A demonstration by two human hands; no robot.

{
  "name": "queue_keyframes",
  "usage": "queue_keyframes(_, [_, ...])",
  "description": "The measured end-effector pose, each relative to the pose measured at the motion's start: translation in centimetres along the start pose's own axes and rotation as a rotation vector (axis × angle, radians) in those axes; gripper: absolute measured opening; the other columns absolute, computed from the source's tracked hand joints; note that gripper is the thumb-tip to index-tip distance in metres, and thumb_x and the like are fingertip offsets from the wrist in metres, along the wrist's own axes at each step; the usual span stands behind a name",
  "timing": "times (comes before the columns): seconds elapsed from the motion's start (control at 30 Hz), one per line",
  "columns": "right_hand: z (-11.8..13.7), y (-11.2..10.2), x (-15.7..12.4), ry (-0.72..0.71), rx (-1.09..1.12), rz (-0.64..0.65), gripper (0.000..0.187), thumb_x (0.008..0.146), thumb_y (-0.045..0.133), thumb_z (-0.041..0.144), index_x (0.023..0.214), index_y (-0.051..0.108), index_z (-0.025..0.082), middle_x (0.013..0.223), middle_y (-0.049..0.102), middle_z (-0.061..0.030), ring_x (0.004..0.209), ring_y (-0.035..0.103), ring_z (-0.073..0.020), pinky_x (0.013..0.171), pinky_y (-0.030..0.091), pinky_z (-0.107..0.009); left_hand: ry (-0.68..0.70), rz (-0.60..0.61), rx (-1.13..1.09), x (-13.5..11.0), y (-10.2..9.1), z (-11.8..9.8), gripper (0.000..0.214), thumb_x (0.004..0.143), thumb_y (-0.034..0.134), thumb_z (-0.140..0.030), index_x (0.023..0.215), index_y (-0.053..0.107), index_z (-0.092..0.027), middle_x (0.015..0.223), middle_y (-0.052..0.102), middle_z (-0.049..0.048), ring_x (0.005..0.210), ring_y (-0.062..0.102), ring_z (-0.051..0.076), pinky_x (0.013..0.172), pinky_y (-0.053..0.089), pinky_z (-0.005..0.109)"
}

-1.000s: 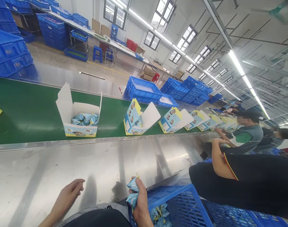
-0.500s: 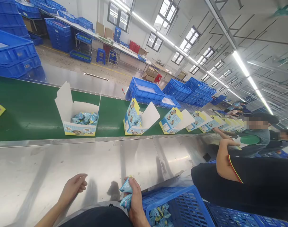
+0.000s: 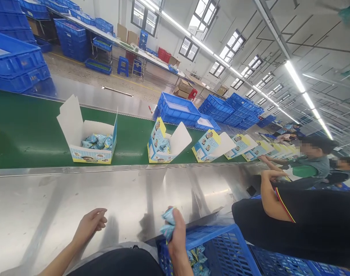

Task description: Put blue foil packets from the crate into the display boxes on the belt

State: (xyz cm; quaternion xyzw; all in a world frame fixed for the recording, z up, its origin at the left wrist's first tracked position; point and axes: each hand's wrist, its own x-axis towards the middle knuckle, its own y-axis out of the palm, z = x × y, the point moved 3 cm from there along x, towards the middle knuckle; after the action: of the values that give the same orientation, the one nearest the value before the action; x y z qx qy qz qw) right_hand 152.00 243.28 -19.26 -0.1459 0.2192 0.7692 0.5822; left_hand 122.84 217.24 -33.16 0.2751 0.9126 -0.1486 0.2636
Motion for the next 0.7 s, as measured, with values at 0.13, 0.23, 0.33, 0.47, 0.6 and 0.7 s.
queue_keyframes(0.13, [2.3, -1.6, 1.8, -0.039, -0.025, 0.051, 0.073, 0.075, 0.098, 0.084, 0.110, 0.085, 0.021, 0.090, 0.073, -0.0032, 0.075, 0.061, -0.0165, 0.063, 0.055, -0.028, 0.005, -0.005, -0.006, 0.3, 1.7, -0.1, 0.077, 0.069, 0.082, -0.085, 0.110, 0.078, -0.021, 0.075, 0.086, 0.0066, 0.067, 0.080, 0.030, 0.065, 0.061, 0.041])
queue_keyframes(0.23, [3.4, -2.6, 2.7, -0.030, -0.026, 0.063, 0.072, 0.074, 0.100, 0.082, 0.107, 0.086, 0.020, 0.088, 0.074, -0.0030, 0.072, 0.061, -0.0159, 0.058, 0.052, -0.027, 0.000, -0.004, -0.002, 0.5, 2.9, -0.2, 0.078, 0.069, 0.081, -0.087, 0.109, 0.078, -0.021, 0.075, 0.086, 0.0074, 0.067, 0.080, 0.031, 0.064, 0.061, 0.042])
queue_keyframes(0.33, [4.2, -3.6, 3.5, -0.058, 0.077, -0.117, 0.082, 0.066, 0.101, 0.087, 0.113, 0.085, 0.022, 0.094, 0.076, -0.0031, 0.074, 0.065, -0.0180, 0.055, 0.053, -0.028, 0.004, 0.008, -0.001, 0.7, 4.1, -0.3, 0.075, 0.071, 0.081, -0.085, 0.111, 0.078, -0.021, 0.078, 0.088, 0.0083, 0.070, 0.082, 0.032, 0.067, 0.062, 0.043])
queue_keyframes(0.47, [4.4, -3.3, 4.3, -0.038, -0.040, 0.141, 0.062, 0.081, 0.100, 0.074, 0.105, 0.085, 0.019, 0.088, 0.075, -0.0034, 0.072, 0.063, -0.0164, 0.060, 0.054, -0.027, -0.005, -0.006, 0.004, 0.9, 5.8, -0.7, 0.073, 0.073, 0.080, -0.083, 0.112, 0.077, -0.021, 0.078, 0.088, 0.0079, 0.070, 0.082, 0.031, 0.068, 0.063, 0.043])
queue_keyframes(0.6, [4.6, -4.3, 5.3, -0.025, 0.062, 0.029, 0.071, 0.074, 0.101, 0.080, 0.112, 0.086, 0.023, 0.097, 0.079, -0.0041, 0.079, 0.069, -0.0187, 0.066, 0.058, -0.029, -0.011, -0.010, -0.001, 1.1, 7.7, -1.1, 0.075, 0.070, 0.080, -0.084, 0.111, 0.077, -0.022, 0.077, 0.088, 0.0075, 0.069, 0.081, 0.031, 0.066, 0.063, 0.043])
queue_keyframes(0.7, [4.7, -4.3, 6.0, 0.017, -0.053, 0.223, 0.065, 0.080, 0.102, 0.075, 0.111, 0.087, 0.019, 0.103, 0.081, -0.0069, 0.079, 0.069, -0.0171, 0.067, 0.056, -0.028, -0.018, -0.015, -0.004, 1.2, 8.9, -1.6, 0.076, 0.067, 0.079, -0.087, 0.108, 0.077, -0.022, 0.075, 0.085, 0.0062, 0.068, 0.080, 0.030, 0.065, 0.061, 0.042])
